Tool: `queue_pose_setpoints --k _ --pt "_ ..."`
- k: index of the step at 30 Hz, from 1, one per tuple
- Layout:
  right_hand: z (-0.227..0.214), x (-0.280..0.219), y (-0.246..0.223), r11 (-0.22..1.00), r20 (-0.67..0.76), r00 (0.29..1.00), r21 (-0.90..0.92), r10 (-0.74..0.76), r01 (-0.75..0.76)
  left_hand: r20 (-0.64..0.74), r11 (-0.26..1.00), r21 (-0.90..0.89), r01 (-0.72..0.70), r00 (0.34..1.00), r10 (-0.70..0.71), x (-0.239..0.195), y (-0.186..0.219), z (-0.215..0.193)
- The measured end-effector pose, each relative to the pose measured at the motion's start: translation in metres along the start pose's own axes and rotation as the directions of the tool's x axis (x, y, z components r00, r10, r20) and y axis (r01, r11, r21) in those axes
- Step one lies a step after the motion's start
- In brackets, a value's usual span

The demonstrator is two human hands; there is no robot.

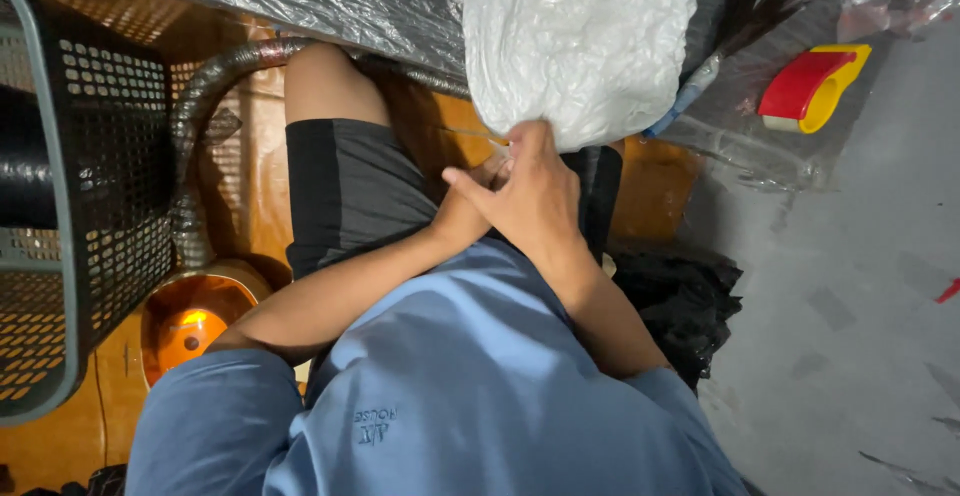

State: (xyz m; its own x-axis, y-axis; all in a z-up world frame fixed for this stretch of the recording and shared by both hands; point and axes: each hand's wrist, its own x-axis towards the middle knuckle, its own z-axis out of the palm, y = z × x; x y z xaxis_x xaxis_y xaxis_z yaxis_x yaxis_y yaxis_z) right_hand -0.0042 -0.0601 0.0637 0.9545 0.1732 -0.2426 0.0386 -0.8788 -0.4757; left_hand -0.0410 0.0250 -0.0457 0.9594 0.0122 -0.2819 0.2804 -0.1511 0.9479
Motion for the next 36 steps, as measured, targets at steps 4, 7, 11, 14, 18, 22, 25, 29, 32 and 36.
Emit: queue_pose_setpoints --k 4,7,11,14,18,22,25,29,32,36 --pt "0.018 0.002 0.023 0.939 -0.285 0.901 -0.202 -0.327 0.277 0.033 0.984 0.04 -0.173 0.985 0.172 -0.002 0.007 -0.005" --pt "0.004 -0.007 0.03 0.898 -0.321 0.839 -0.187 -0.439 0.398 0.003 0.979 0.042 -0.197 0.98 0.197 -0.001 0.004 0.0" --pt "0.01 -0.025 0.057 0.815 -0.329 0.754 -0.1 -0.569 0.571 0.018 0.988 -0.065 -0.143 0.989 0.144 0.007 -0.023 0.013" --pt "0.02 -0.035 0.078 0.785 -0.405 0.713 -0.018 -0.572 0.619 0.05 0.986 -0.114 -0.125 0.99 0.132 0.007 -0.01 0.004" --pt "0.021 -0.043 0.093 0.791 -0.498 0.755 0.201 -0.426 0.578 0.094 0.98 -0.172 -0.098 0.989 0.115 0.01 -0.043 0.022" --pt "0.035 -0.05 0.108 0.764 -0.478 0.869 0.512 -0.125 0.392 0.209 0.936 -0.337 0.101 0.978 -0.03 0.016 -0.057 0.023" --pt "0.045 -0.056 0.116 0.719 -0.408 0.912 0.648 0.049 0.252 0.232 0.834 -0.496 0.241 0.963 -0.14 0.014 -0.04 0.017" --pt "0.053 -0.055 0.118 0.627 -0.394 0.896 0.756 0.205 0.189 0.245 0.758 -0.584 0.292 0.953 -0.178 0.011 -0.03 0.019" --pt "0.065 -0.05 0.136 0.39 -0.212 0.916 0.918 0.341 0.067 0.262 0.706 -0.639 0.307 0.949 -0.175 0.008 -0.018 0.015" --pt "0.059 -0.049 0.125 0.273 -0.101 0.916 0.962 0.389 -0.01 0.269 0.708 -0.636 0.308 0.948 -0.171 0.008 -0.016 0.013"
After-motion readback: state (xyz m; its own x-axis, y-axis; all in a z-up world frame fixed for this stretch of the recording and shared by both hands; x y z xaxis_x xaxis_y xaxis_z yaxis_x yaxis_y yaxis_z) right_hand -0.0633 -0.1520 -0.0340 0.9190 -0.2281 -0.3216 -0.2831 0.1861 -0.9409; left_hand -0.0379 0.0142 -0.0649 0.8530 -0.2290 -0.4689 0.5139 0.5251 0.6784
